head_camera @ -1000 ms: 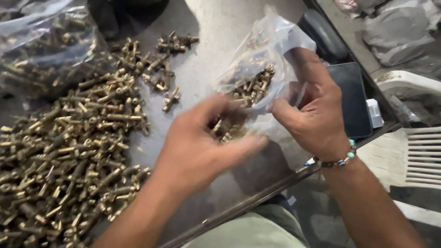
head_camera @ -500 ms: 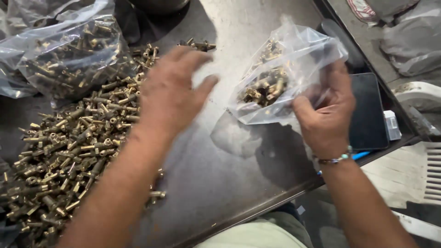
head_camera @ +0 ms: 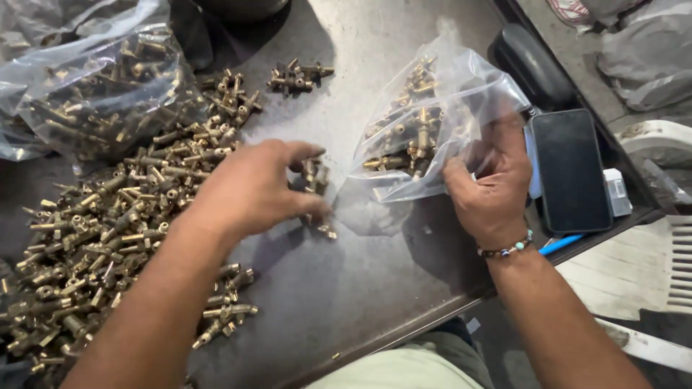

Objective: The person is sorting small brass T-junction fittings from a large pile and placing them into clear plastic bags on a workbench.

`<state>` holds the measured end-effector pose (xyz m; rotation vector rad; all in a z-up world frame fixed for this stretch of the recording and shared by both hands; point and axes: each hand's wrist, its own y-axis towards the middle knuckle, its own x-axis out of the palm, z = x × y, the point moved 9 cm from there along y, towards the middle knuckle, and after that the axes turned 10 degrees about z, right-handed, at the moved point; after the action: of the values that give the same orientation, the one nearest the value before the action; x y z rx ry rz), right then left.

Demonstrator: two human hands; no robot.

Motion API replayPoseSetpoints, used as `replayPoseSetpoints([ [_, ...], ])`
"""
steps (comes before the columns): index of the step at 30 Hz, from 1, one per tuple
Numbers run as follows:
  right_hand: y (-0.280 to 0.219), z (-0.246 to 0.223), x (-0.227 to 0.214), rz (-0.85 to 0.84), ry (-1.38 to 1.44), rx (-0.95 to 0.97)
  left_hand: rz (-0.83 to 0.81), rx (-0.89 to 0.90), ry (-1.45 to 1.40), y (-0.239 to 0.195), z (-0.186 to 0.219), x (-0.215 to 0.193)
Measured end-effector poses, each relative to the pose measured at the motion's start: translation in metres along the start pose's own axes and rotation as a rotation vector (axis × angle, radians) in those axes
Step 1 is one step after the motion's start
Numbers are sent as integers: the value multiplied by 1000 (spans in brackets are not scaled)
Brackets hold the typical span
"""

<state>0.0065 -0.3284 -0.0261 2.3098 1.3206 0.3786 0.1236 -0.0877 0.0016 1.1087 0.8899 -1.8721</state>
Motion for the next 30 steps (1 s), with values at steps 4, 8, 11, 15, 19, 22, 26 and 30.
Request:
replayPoseSetpoints([
  [4, 1, 1, 1, 26, -15, 93, 131, -105, -149, 14, -29, -11],
  [8, -1, 3, -1, 3, 27, -3, 409, 199, -45, 38, -25, -18],
  [11, -1, -2, -1, -3, -32, -51, 495, 354, -4, 52, -11, -15],
  [15, 1, 3, 1, 16, -30, 34, 660, 481, 134, 70, -10, -7],
  [19, -1, 3, -1, -2, -14, -31, 618, 297, 192, 87, -21, -4],
  [22, 1, 3, 1, -11, -16, 1, 578, 344, 247, 79, -18, 4],
  [26, 0, 4, 0, -5, 17, 12, 367, 288, 166, 41, 0, 8],
  [30, 0, 2, 0, -19, 17, 15, 51, 67, -19, -3, 12, 27],
])
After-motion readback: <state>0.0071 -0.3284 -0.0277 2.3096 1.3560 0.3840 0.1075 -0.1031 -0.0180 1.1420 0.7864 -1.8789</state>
